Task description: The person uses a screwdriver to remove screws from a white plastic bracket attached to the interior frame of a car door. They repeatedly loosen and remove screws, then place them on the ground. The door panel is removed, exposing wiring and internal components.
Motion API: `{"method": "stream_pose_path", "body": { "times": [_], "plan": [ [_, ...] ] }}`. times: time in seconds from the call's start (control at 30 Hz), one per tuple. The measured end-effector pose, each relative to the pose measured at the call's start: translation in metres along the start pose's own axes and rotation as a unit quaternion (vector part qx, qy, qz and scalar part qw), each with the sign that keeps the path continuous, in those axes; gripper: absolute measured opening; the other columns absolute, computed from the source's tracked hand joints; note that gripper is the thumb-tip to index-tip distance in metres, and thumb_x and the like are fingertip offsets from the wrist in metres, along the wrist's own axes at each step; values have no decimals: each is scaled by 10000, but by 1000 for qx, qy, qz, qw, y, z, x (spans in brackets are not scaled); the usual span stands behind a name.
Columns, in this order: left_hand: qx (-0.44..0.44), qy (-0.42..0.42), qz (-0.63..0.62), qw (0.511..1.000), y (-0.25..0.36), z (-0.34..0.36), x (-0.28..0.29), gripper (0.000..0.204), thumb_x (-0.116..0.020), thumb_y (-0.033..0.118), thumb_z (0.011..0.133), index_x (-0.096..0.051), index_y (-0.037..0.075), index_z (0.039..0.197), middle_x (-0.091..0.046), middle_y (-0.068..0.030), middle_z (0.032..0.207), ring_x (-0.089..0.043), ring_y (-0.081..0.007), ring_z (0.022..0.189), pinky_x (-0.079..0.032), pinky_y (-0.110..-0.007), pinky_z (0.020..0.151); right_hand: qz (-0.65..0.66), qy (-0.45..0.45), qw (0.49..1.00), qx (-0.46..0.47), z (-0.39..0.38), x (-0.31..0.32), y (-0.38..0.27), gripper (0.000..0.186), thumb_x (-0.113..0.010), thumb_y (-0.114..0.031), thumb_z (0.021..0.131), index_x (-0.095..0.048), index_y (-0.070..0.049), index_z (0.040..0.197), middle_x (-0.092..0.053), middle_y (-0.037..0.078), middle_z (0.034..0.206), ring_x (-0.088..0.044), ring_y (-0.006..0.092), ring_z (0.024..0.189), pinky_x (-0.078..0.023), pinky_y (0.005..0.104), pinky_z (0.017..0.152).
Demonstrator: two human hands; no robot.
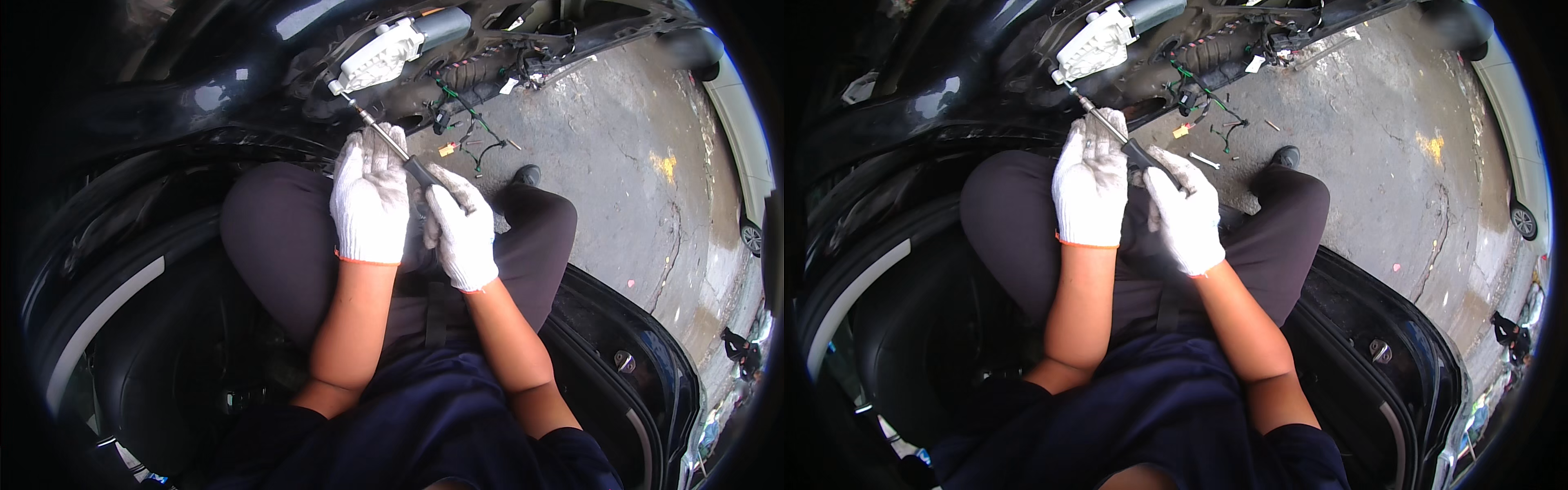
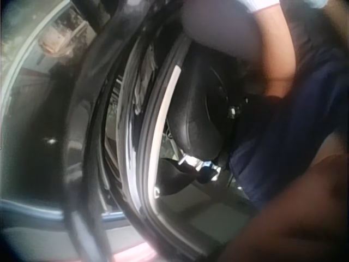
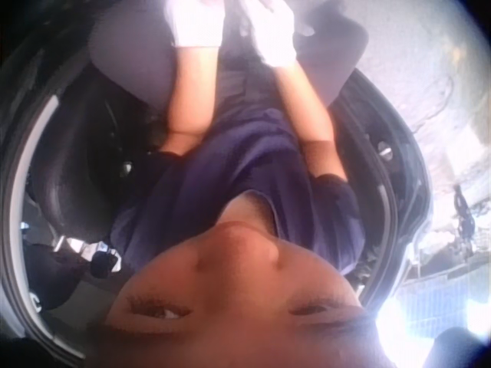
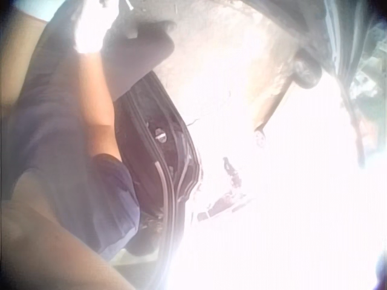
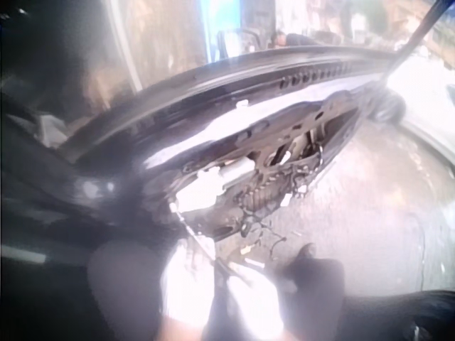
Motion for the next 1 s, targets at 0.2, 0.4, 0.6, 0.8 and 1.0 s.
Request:
{"method": "stream_pose_path", "body": {
  "times": [0.2,0.4,0.6,0.8,1.0],
  "plan": [
    [-23,31,34,999,2,-1,0,209,-545,162,1104,-630,-14,1180,-733,-213,1164,-719,-340,1107,-587,-467,1028,22,-4,1000,-9,2,0,5,396,-646,-119,1046,-588,65,1391,-764,123,1015,-517,62,525,-429,218,491],
    [-33,23,49,998,3,-1,-2,210,-593,161,1078,-633,-18,1179,-728,-216,1156,-710,-349,1108,-577,-455,1032,30,2,999,-13,1,-2,3,398,-651,-121,1043,-589,65,1390,-760,115,1007,-517,64,526,-431,222,490],
    [-44,31,74,996,6,4,0,209,-578,157,1084,-621,-21,1185,-720,-221,1134,-710,-351,1074,-579,-462,1018,-63,16,998,-1,0,-4,2,379,-677,-149,1029,-633,44,1352,-758,103,1014,-568,59,584,-449,226,517],
    [-115,56,174,976,10,-1,0,203,-508,120,1097,-605,-18,1210,-699,-181,1052,-706,-319,969,-594,-453,944,-355,29,869,343,-9,-16,-30,401,-749,-159,946,-682,14,1301,-747,173,1113,-730,314,1004,-570,378,918],
    [-24,97,267,958,15,-6,-18,208,-478,122,1101,-597,-13,1205,-537,-28,825,-480,-137,657,-462,-299,615,-439,8,811,385,-9,-18,-35,440,-759,-166,919,-674,-19,1325,-722,197,1041,-721,371,926,-577,406,828]
  ]
}}
Point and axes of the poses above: each hand's wrist, its own z-axis towards the middle knuckle, its own x-axis out of the back of the hand, y = z × x, the point moved 6 cm from there along z, towards the middle knuckle
